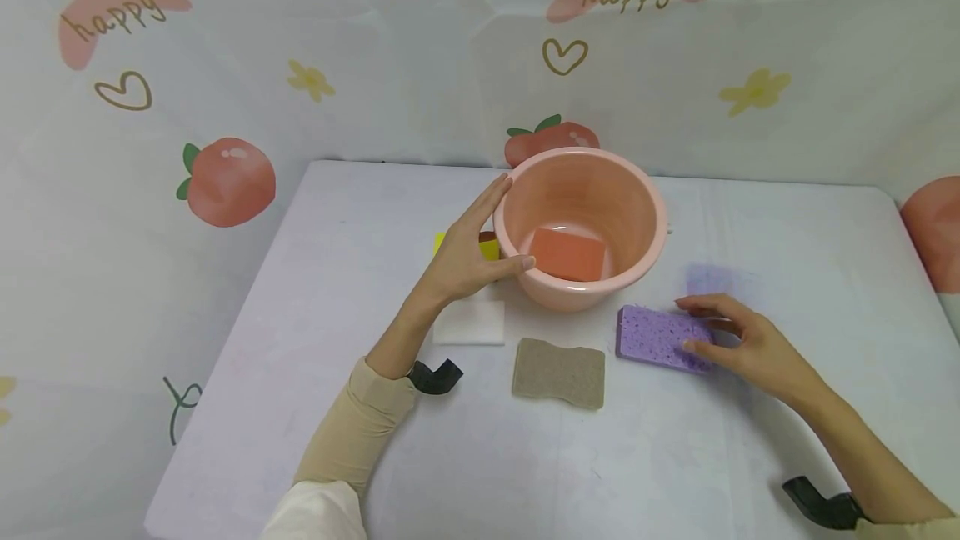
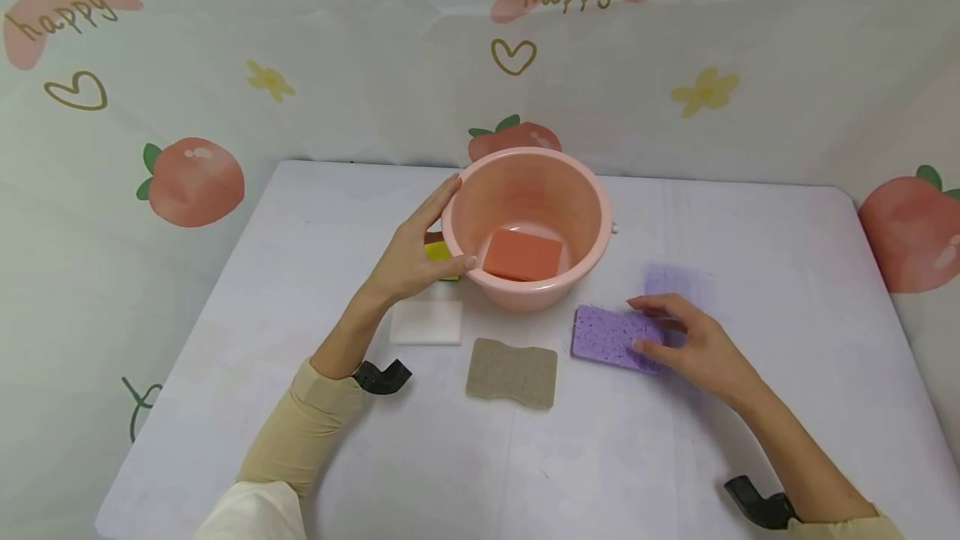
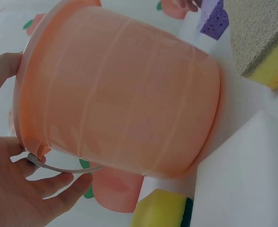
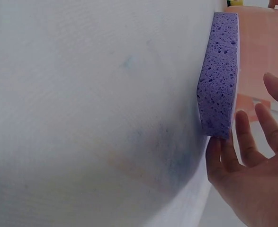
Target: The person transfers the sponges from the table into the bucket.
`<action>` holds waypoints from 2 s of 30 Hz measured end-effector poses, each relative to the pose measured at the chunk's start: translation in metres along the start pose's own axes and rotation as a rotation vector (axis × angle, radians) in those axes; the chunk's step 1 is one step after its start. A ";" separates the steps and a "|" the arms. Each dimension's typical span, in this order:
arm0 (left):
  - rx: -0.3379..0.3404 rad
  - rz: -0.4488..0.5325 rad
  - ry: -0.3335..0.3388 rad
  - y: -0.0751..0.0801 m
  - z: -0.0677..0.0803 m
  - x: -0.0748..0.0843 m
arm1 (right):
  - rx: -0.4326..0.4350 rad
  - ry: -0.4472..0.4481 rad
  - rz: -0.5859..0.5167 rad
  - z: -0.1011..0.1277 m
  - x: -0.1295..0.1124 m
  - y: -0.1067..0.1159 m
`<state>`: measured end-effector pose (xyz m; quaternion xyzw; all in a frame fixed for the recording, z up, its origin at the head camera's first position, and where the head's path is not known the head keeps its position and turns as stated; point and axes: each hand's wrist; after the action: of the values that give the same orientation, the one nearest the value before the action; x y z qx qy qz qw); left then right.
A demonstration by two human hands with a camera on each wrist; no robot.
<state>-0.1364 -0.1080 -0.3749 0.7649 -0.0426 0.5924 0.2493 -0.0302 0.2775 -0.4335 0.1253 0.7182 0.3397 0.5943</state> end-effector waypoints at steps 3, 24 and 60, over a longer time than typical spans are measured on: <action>0.002 -0.001 0.004 0.000 0.000 0.000 | -0.007 0.001 0.009 0.000 0.000 -0.001; 0.005 0.000 0.007 0.000 0.000 -0.002 | -0.036 -0.032 0.157 0.002 0.004 -0.016; 0.004 0.024 0.000 -0.001 0.000 -0.002 | 0.040 -0.022 0.177 -0.002 -0.016 0.002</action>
<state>-0.1367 -0.1078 -0.3765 0.7649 -0.0506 0.5953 0.2407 -0.0278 0.2690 -0.4194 0.2041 0.7043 0.3751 0.5671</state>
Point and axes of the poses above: each hand's wrist, its own z-axis away from the middle knuckle, its own y-axis out of the back of the hand, x = y × z, and after that the axes turned 6 degrees about z, right-handed
